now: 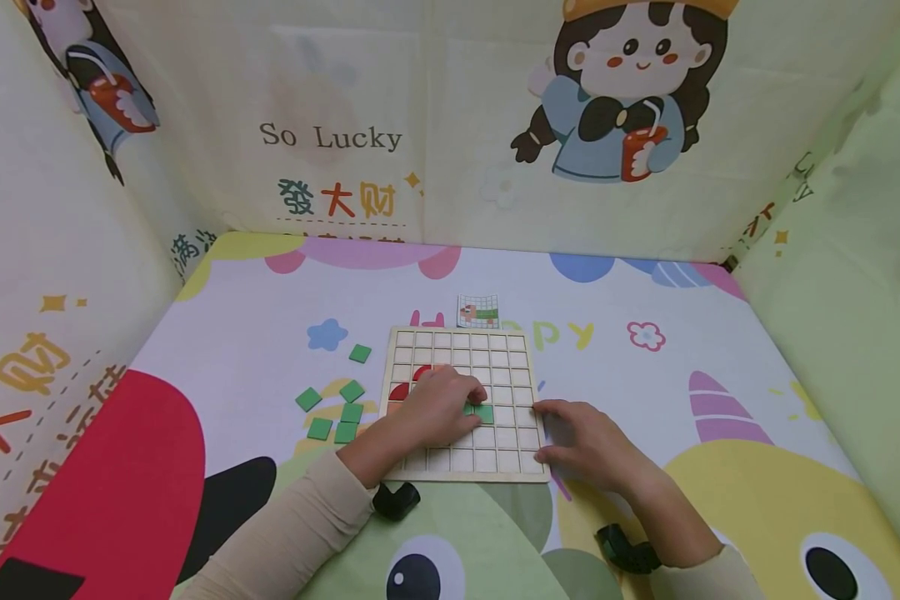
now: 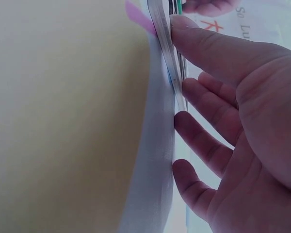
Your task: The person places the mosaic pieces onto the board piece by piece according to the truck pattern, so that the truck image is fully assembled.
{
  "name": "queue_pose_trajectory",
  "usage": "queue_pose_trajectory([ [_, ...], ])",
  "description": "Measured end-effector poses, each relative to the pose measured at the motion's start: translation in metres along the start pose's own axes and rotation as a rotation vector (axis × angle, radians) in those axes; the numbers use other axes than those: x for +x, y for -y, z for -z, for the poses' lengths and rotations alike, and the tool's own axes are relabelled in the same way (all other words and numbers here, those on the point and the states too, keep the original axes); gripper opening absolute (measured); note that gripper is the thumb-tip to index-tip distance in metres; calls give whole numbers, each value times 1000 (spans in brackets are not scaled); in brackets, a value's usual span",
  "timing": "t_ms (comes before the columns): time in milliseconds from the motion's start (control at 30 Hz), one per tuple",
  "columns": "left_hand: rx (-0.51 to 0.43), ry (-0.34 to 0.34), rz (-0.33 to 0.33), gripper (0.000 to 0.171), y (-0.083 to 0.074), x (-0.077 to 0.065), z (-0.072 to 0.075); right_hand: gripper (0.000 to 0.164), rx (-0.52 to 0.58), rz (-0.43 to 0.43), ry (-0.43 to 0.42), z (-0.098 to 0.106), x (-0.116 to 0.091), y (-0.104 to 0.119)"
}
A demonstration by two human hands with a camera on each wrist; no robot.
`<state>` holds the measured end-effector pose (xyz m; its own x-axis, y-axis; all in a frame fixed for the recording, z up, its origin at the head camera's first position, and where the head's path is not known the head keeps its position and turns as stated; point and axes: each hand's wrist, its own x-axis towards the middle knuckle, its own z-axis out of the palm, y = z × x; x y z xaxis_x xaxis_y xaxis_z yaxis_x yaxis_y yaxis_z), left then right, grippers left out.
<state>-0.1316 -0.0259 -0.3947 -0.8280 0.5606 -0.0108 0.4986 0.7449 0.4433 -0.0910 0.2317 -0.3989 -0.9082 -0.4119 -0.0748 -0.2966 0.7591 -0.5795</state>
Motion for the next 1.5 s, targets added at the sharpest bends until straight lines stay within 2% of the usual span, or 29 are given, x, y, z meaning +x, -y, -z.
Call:
queue_pose_trajectory([
  [133, -30, 1, 2, 25, 2, -4, 8, 59, 2, -1, 2, 0, 0, 0],
  [333, -46, -35, 0, 25, 9, -13, 24, 58, -8, 2, -6, 0, 0, 0],
  [533, -59, -76, 84, 24, 21, -23, 36, 58, -3, 1, -5, 0, -1, -1],
  [733, -76, -99, 139, 29, 37, -32, 46, 58, -2, 0, -5, 0, -1, -1],
  [1100, -80, -164, 243, 35, 76, -45, 77, 58, -3, -14, -4, -1, 0, -1],
  [1233, -98, -157, 280, 38, 89, -45, 83, 57, -10, -10, 2, -1, 0, 0],
  [1500, -129, -71, 322, 46, 115, -42, 82, 56, -22, -7, 1, -1, 0, 0],
])
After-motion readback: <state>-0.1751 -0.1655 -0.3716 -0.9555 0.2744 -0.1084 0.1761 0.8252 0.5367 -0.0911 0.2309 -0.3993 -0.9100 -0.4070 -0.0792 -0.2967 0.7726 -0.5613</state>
